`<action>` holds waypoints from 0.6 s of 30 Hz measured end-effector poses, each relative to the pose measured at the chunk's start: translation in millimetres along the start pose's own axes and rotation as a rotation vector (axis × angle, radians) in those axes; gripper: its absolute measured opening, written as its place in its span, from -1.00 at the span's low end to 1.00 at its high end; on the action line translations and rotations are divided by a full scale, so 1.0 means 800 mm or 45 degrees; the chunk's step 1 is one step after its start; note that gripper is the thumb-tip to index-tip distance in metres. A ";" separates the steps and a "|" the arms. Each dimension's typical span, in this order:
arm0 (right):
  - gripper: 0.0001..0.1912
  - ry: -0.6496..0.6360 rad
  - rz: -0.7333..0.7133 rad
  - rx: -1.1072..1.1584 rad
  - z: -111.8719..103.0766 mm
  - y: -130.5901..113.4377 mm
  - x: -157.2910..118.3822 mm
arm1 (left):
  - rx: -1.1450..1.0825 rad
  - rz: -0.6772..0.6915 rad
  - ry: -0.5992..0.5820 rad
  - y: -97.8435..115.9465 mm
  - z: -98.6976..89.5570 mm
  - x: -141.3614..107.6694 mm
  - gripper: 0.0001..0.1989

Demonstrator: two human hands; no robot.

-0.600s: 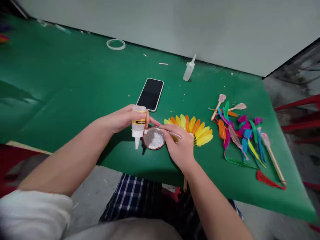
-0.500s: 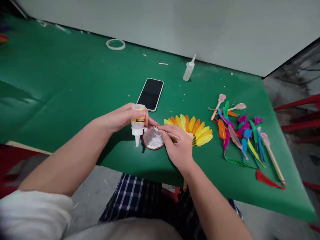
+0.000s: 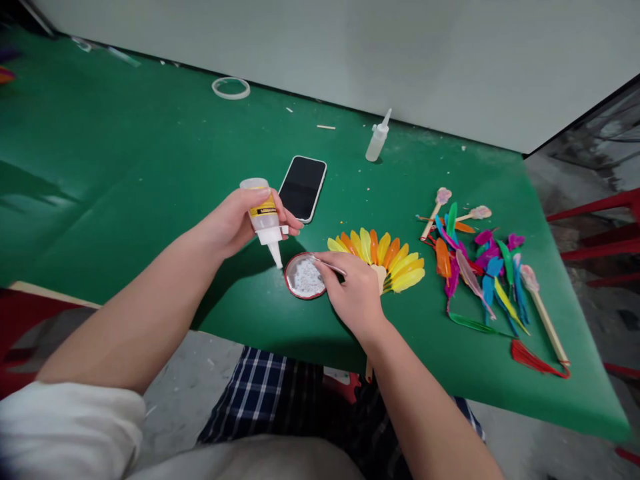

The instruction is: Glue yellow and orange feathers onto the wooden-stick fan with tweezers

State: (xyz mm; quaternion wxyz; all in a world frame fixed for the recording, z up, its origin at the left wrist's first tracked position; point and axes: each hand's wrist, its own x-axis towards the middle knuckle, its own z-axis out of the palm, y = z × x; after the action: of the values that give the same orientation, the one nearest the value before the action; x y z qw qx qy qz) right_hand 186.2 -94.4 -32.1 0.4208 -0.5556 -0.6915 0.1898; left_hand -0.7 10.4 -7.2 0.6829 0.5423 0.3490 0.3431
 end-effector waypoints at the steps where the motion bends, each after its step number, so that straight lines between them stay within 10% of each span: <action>1: -0.86 -0.020 -0.020 -0.008 0.001 0.000 0.000 | 0.016 0.021 0.008 0.000 0.000 0.000 -0.54; 18: -0.86 -0.051 -0.039 -0.020 -0.001 -0.001 -0.001 | 0.064 0.070 0.054 0.002 0.004 0.000 -0.48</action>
State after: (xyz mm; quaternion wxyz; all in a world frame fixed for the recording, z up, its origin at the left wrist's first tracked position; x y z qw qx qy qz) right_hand 186.2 -95.4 -30.9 0.4054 -0.5444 -0.7096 0.1889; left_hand 1.7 9.2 -5.1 0.6520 0.5612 0.3569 0.3642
